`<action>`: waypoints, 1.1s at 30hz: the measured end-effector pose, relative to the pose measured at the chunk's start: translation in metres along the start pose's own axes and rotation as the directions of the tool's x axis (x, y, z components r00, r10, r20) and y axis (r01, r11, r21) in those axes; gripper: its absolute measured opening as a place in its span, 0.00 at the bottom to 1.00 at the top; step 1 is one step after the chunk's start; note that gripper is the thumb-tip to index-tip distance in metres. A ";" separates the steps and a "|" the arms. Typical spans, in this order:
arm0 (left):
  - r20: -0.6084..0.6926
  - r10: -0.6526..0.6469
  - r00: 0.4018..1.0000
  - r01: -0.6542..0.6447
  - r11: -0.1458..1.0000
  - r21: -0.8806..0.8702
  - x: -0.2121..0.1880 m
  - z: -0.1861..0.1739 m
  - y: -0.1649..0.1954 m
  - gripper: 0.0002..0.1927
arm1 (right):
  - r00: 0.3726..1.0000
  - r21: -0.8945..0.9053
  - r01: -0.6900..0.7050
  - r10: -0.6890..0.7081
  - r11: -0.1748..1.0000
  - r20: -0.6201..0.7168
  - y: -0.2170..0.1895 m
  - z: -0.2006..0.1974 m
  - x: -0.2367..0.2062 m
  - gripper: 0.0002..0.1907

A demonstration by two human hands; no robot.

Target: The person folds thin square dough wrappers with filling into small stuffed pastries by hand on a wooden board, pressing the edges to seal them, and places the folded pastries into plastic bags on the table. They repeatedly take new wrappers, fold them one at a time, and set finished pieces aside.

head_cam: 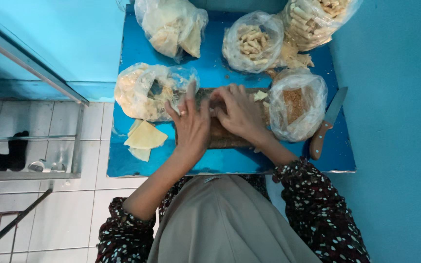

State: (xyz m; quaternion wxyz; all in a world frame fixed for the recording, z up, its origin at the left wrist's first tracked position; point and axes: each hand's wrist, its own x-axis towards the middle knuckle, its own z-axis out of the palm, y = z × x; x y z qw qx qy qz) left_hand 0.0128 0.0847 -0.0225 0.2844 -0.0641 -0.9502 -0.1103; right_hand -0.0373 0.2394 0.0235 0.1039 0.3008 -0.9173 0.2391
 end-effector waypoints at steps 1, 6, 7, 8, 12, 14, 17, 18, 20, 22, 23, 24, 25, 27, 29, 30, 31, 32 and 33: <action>-0.051 -0.048 0.998 0.046 0.998 -0.034 0.001 -0.003 -0.001 0.22 | 1.000 -0.025 -0.017 0.017 1.000 0.003 0.000 0.002 0.002 0.16; -0.173 -0.249 0.953 0.212 0.955 -0.209 -0.003 -0.036 -0.017 0.31 | 0.991 -0.233 0.037 -0.065 0.972 -0.114 -0.004 0.018 0.007 0.17; -0.189 -0.259 0.947 0.218 0.952 -0.213 -0.006 -0.044 -0.020 0.31 | 0.986 -0.255 0.042 -0.081 0.966 -0.144 -0.004 0.019 0.010 0.17; -0.205 -0.270 0.941 0.226 0.950 -0.218 -0.010 -0.052 -0.022 0.31 | 0.987 -0.250 0.039 -0.077 0.967 -0.142 -0.004 0.017 0.012 0.18; -0.210 -0.363 0.908 0.296 0.909 -0.293 -0.035 -0.080 -0.027 0.30 | 0.995 -0.063 -0.103 0.104 0.993 0.002 0.006 -0.007 0.029 0.19; -0.237 -0.405 0.883 0.326 0.893 -0.310 -0.048 -0.090 -0.035 0.30 | 0.991 0.131 -0.122 0.113 0.984 0.074 0.014 -0.025 0.030 0.20; -0.276 -0.423 0.863 0.349 0.894 -0.280 -0.066 -0.100 -0.049 0.29 | 0.997 0.277 0.075 -0.079 0.958 0.005 0.015 -0.035 0.021 0.25; -0.290 -0.421 0.860 0.351 0.899 -0.263 -0.072 -0.101 -0.051 0.28 | 0.988 0.199 0.155 -0.155 0.968 -0.012 0.011 -0.034 0.013 0.26; -0.259 -0.465 0.847 0.400 0.877 -0.266 -0.079 -0.100 -0.054 0.28 | 0.966 0.039 0.258 -0.257 0.965 -0.036 0.000 -0.024 0.003 0.27; -0.250 -0.482 0.840 0.417 0.867 -0.272 -0.084 -0.100 -0.054 0.27 | 0.949 -0.120 0.302 -0.310 0.946 -0.056 -0.008 -0.015 -0.001 0.27; -0.258 -0.478 0.840 0.409 0.869 -0.278 -0.086 -0.099 -0.055 0.27 | 0.949 -0.078 0.295 -0.302 0.952 -0.090 -0.006 -0.015 0.000 0.24; -0.265 -0.475 0.839 0.403 0.870 -0.284 -0.088 -0.100 -0.055 0.27 | 0.948 -0.035 0.290 -0.292 0.956 -0.122 -0.003 -0.016 0.002 0.22; -0.258 -0.493 0.831 0.416 0.859 -0.300 -0.091 -0.101 -0.056 0.26 | 0.947 0.010 0.287 -0.282 0.958 -0.154 0.001 -0.017 0.005 0.19; -0.247 -0.528 0.812 0.442 0.834 -0.331 -0.095 -0.103 -0.058 0.25 | 0.881 0.062 0.335 -0.289 0.940 -0.376 0.027 -0.037 0.018 0.10; -0.257 -0.536 0.804 0.454 0.833 -0.316 -0.098 -0.103 -0.064 0.23 | 0.954 0.008 -0.026 0.027 1.000 -0.299 0.052 -0.057 0.031 0.21; -0.260 -0.538 0.802 0.461 0.833 -0.305 -0.099 -0.102 -0.067 0.21 | 0.938 -0.066 -0.038 0.013 0.997 -0.347 0.060 -0.060 0.042 0.20; -0.261 -0.538 0.802 0.446 0.829 -0.338 -0.101 -0.101 -0.070 0.19 | 0.920 -0.139 -0.052 -0.007 0.989 -0.393 0.065 -0.064 0.053 0.19; -0.263 -0.538 0.801 0.431 0.823 -0.370 -0.102 -0.099 -0.073 0.17 | 0.888 -0.209 0.051 -0.140 0.977 -0.438 0.069 -0.069 0.065 0.23; -0.268 -0.540 0.798 0.417 0.816 -0.401 -0.103 -0.097 -0.076 0.15 | 0.838 -0.281 0.154 -0.276 0.947 -0.471 0.068 -0.073 0.072 0.27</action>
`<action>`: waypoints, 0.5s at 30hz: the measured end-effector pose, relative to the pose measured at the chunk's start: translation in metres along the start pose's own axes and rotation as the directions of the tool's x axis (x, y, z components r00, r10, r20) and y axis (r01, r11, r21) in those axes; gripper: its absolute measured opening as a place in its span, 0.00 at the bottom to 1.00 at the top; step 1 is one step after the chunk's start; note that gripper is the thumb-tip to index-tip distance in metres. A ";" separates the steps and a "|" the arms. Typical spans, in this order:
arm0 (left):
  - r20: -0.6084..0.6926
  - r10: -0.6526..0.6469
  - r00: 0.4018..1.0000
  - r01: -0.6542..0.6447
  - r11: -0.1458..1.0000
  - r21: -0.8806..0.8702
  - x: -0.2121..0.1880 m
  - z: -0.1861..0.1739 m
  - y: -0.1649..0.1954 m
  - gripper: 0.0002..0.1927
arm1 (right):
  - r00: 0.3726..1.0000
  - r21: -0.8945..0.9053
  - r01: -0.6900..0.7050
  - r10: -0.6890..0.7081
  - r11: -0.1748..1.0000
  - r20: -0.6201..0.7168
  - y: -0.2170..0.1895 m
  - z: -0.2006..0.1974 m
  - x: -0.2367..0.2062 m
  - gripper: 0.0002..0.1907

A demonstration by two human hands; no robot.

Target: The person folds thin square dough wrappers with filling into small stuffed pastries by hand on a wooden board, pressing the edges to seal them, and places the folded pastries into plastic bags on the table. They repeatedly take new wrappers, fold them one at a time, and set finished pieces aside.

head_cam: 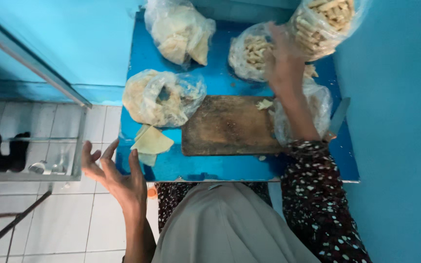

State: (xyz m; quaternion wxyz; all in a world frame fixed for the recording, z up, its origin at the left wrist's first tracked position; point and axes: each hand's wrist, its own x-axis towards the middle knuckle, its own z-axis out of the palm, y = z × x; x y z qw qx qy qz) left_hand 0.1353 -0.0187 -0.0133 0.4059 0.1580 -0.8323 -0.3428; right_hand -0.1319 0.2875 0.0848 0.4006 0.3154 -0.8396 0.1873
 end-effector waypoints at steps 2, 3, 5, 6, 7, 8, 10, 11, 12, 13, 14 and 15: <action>-0.015 -0.009 1.000 0.009 1.000 -0.023 0.003 -0.002 -0.007 0.17 | 0.998 0.034 0.027 -0.025 0.999 -0.066 -0.006 -0.013 0.009 0.28; -0.022 -0.019 1.000 0.018 0.999 -0.031 0.003 -0.005 -0.010 0.19 | 0.996 0.168 -0.052 0.064 0.984 -0.065 -0.015 -0.023 0.006 0.27; 0.021 -0.081 0.997 0.080 0.996 0.048 0.008 -0.009 -0.015 0.17 | 0.943 0.321 -0.329 0.330 0.888 0.051 -0.039 -0.050 -0.009 0.25; 0.041 -0.106 0.994 0.102 0.991 0.084 0.012 -0.011 -0.017 0.16 | 0.861 0.327 -0.507 0.482 0.798 0.159 -0.054 -0.061 -0.021 0.24; 0.063 -0.069 0.996 0.058 0.986 0.154 0.017 -0.011 -0.019 0.16 | 0.910 0.372 -0.403 0.323 0.836 0.260 -0.069 -0.069 -0.032 0.19; 0.090 -0.034 0.995 0.013 0.975 0.221 0.021 -0.010 -0.021 0.15 | 0.925 0.425 -0.299 0.151 0.855 0.348 -0.082 -0.072 -0.041 0.16; 0.148 -0.006 0.989 -0.042 0.946 0.321 0.028 -0.007 -0.022 0.17 | 0.806 0.377 -0.143 -0.113 0.915 0.580 -0.099 -0.069 -0.054 0.33; 0.178 -0.014 0.984 -0.051 0.933 0.358 0.029 -0.003 -0.020 0.18 | 0.839 0.295 -0.069 -0.105 0.953 0.534 -0.109 -0.066 -0.062 0.32; 0.213 -0.021 0.977 -0.065 0.918 0.390 0.030 0.000 -0.018 0.20 | 0.869 0.201 -0.004 -0.097 0.980 0.485 -0.118 -0.062 -0.071 0.31; 0.227 -0.025 0.974 -0.061 0.928 0.367 0.031 0.002 -0.017 0.18 | 0.897 0.096 0.054 -0.090 0.994 0.432 -0.125 -0.060 -0.079 0.31; 0.243 -0.026 0.970 -0.060 0.939 0.338 0.031 0.005 -0.014 0.16 | 0.872 0.169 -0.089 -0.006 0.982 0.489 -0.128 -0.059 -0.087 0.29; 0.262 -0.025 0.965 -0.058 0.950 0.306 0.031 0.008 -0.011 0.14 | 0.832 0.228 -0.234 0.073 0.945 0.550 -0.131 -0.059 -0.093 0.27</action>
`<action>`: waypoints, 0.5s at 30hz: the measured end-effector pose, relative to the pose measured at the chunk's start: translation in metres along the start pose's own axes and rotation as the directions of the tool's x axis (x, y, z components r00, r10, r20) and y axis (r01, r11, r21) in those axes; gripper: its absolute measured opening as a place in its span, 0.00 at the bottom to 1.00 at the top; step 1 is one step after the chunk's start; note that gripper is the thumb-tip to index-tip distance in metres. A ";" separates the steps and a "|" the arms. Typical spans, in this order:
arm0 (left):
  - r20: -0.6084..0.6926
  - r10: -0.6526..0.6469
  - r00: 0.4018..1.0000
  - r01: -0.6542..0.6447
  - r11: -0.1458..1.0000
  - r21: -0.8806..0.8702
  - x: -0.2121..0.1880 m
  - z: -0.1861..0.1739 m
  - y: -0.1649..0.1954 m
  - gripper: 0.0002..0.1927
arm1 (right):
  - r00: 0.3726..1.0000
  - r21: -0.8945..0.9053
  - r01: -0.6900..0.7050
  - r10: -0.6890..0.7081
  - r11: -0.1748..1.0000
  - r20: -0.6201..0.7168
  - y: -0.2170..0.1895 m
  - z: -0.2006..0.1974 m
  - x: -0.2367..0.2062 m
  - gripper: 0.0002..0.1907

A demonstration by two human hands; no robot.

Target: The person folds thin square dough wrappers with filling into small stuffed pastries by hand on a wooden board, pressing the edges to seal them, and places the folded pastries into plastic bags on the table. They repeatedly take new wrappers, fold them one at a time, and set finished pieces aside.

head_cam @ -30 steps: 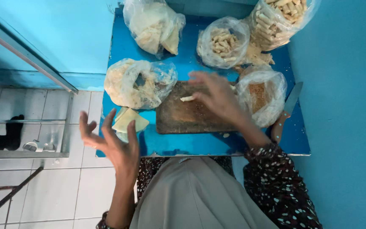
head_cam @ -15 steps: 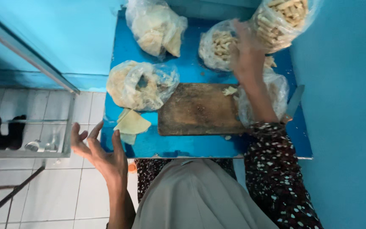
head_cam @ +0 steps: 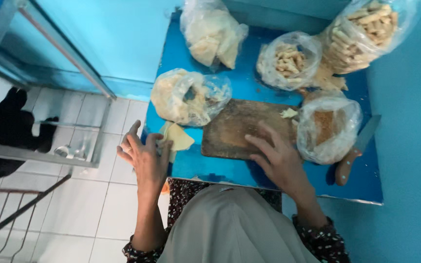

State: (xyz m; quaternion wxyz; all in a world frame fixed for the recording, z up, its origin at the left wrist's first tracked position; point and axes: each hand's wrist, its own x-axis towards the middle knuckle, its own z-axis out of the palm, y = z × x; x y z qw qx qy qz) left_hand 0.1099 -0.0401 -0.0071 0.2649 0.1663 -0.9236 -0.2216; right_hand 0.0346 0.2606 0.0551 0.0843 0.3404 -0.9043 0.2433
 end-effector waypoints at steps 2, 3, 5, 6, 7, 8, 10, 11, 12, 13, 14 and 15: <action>-0.057 0.092 0.994 -0.095 0.994 -0.056 0.000 0.000 0.007 0.11 | 0.994 0.160 -0.107 0.104 0.981 0.027 0.000 0.005 -0.009 0.25; -0.085 0.137 0.987 -0.144 0.986 -0.084 0.000 0.000 0.011 0.10 | 0.993 0.193 -0.112 0.114 0.975 0.001 -0.001 0.007 -0.012 0.25; -0.003 0.023 1.000 -0.023 0.972 -0.233 -0.004 -0.005 0.021 0.09 | 0.994 0.324 -0.071 0.096 0.944 -0.060 -0.005 0.011 -0.012 0.29; 0.046 -0.028 0.999 0.041 0.953 -0.300 -0.006 -0.007 0.028 0.08 | 0.993 0.413 -0.023 0.070 0.911 -0.099 -0.007 0.014 -0.008 0.33; 0.084 0.034 0.996 -0.001 0.933 -0.360 -0.010 -0.010 0.035 0.08 | 0.989 0.494 0.028 0.047 0.869 -0.138 -0.010 0.018 -0.002 0.38; 0.121 0.095 0.988 -0.036 0.906 -0.421 -0.016 -0.015 0.042 0.09 | 0.978 0.450 0.150 -0.065 0.880 -0.198 -0.015 0.022 0.002 0.41; 0.172 0.149 0.974 -0.042 0.861 -0.506 -0.025 -0.021 0.057 0.09 | 0.986 0.591 0.164 -0.113 0.790 -0.123 -0.026 0.032 0.010 0.41; 0.191 0.137 0.972 -0.016 0.850 -0.527 -0.029 -0.024 0.065 0.09 | 0.997 0.749 0.037 -0.074 0.661 0.015 -0.031 0.038 0.013 0.39; 0.208 0.124 0.970 0.010 0.838 -0.545 -0.029 -0.025 0.070 0.09 | 0.985 0.860 -0.102 -0.068 0.501 0.156 -0.034 0.043 0.015 0.37; 0.212 0.083 0.974 0.053 0.823 -0.565 -0.026 -0.024 0.075 0.11 | 0.977 0.836 -0.187 0.012 0.516 0.211 -0.033 0.047 0.017 0.36; 0.218 0.039 0.975 0.098 0.806 -0.583 -0.023 -0.021 0.078 0.13 | 0.960 0.808 -0.273 0.091 0.522 0.265 -0.031 0.051 0.019 0.35; 0.227 -0.009 0.974 0.146 0.788 -0.599 -0.020 -0.020 0.081 0.16 | 0.932 0.775 -0.360 0.167 0.520 0.321 -0.026 0.053 0.021 0.34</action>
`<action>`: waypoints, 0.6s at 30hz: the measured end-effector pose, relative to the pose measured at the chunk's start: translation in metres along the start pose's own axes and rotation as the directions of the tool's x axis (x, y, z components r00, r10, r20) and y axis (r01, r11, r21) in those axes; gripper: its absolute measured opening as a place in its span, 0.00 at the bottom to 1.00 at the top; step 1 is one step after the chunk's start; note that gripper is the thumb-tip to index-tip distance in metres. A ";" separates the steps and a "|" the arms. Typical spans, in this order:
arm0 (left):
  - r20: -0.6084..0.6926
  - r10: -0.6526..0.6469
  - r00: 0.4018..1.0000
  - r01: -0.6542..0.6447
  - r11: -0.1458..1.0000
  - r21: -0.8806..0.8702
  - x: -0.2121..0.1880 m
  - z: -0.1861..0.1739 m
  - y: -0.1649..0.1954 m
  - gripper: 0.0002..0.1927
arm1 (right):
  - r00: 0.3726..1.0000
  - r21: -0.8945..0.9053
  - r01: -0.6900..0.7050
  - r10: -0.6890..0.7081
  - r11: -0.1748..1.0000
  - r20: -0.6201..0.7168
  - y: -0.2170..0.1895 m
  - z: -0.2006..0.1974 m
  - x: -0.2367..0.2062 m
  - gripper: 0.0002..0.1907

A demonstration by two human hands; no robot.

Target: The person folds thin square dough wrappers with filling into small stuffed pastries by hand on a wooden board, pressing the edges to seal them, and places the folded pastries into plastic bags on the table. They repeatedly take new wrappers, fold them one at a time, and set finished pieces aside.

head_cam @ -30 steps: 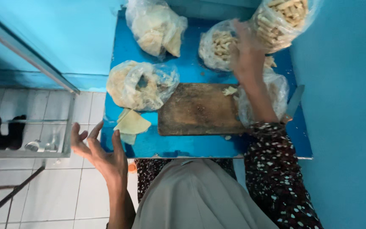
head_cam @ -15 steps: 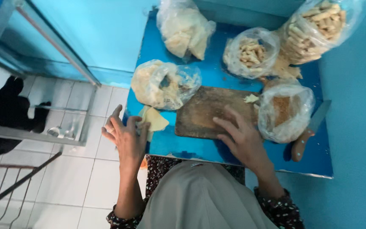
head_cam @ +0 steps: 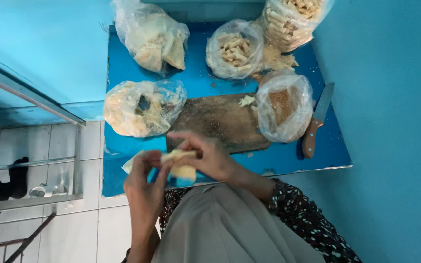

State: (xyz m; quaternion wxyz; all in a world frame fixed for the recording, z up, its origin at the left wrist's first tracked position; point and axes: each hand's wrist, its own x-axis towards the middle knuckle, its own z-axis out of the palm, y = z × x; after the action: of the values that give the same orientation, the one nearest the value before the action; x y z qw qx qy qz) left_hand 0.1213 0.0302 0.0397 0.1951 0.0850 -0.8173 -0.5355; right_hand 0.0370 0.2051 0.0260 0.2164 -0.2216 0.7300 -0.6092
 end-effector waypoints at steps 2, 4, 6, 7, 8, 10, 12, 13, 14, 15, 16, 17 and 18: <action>-0.064 0.105 0.992 -0.100 0.992 0.078 0.005 0.001 -0.001 0.21 | 0.985 -0.309 0.069 -0.113 0.949 -0.128 0.005 -0.021 0.001 0.30; -0.096 0.176 0.980 -0.164 0.979 0.123 0.008 0.000 -0.004 0.24 | 0.898 -0.704 0.110 -0.374 0.702 -0.233 0.004 -0.055 -0.004 0.23; -0.110 0.210 0.971 -0.196 0.972 0.128 0.009 -0.003 -0.009 0.24 | 0.770 -0.888 -0.009 -0.563 0.459 -0.299 -0.005 -0.091 -0.019 0.21; -0.125 0.216 0.968 -0.200 0.971 0.128 0.009 -0.004 -0.011 0.23 | 0.733 -0.880 -0.097 -0.565 0.466 -0.380 -0.012 -0.104 -0.029 0.23; -0.137 0.224 0.965 -0.207 0.970 0.126 0.009 -0.005 -0.013 0.22 | 0.732 -0.800 -0.186 -0.463 0.570 -0.500 -0.017 -0.108 -0.038 0.24; -0.165 0.241 0.956 -0.222 0.967 0.127 0.009 -0.004 -0.015 0.20 | 0.694 -0.589 -0.355 -0.218 0.726 -0.686 -0.029 -0.106 -0.054 0.24; -0.181 0.256 0.950 -0.235 0.963 0.131 0.008 0.000 -0.015 0.19 | 0.805 -0.440 -0.115 -0.175 0.891 -0.566 -0.028 -0.072 -0.053 0.21; -0.173 0.262 0.950 -0.244 0.963 0.116 0.007 0.003 -0.015 0.18 | 0.870 -0.450 0.135 -0.323 0.883 -0.372 -0.025 -0.051 -0.051 0.21; -0.164 0.266 0.950 -0.252 0.962 0.101 0.006 0.005 -0.015 0.18 | 0.867 -0.402 0.374 -0.469 0.836 -0.166 -0.021 -0.032 -0.048 0.22; -0.156 0.272 0.950 -0.261 0.961 0.086 0.006 0.007 -0.015 0.18 | 0.878 -0.486 0.387 -0.474 0.784 -0.065 -0.015 -0.018 -0.045 0.23; -0.141 0.286 0.948 -0.273 0.956 0.108 0.005 0.008 -0.015 0.18 | 0.883 -0.560 0.406 -0.468 0.722 0.036 -0.010 -0.011 -0.043 0.24; -0.125 0.300 0.946 -0.284 0.950 0.131 0.005 0.008 -0.016 0.17 | 0.908 -0.650 0.341 -0.418 0.680 0.039 -0.005 -0.014 -0.045 0.23; -0.112 0.313 0.943 -0.295 0.943 0.153 0.004 0.008 -0.017 0.17 | 0.929 -0.731 0.277 -0.367 0.623 0.039 -0.001 -0.022 -0.049 0.23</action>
State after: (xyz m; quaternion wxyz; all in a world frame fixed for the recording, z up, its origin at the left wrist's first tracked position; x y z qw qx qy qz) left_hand 0.1128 0.0284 0.0223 0.3240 0.0067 -0.8397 -0.4357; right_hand 0.0640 0.2514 0.0333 -0.0438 -0.3807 0.8699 -0.3105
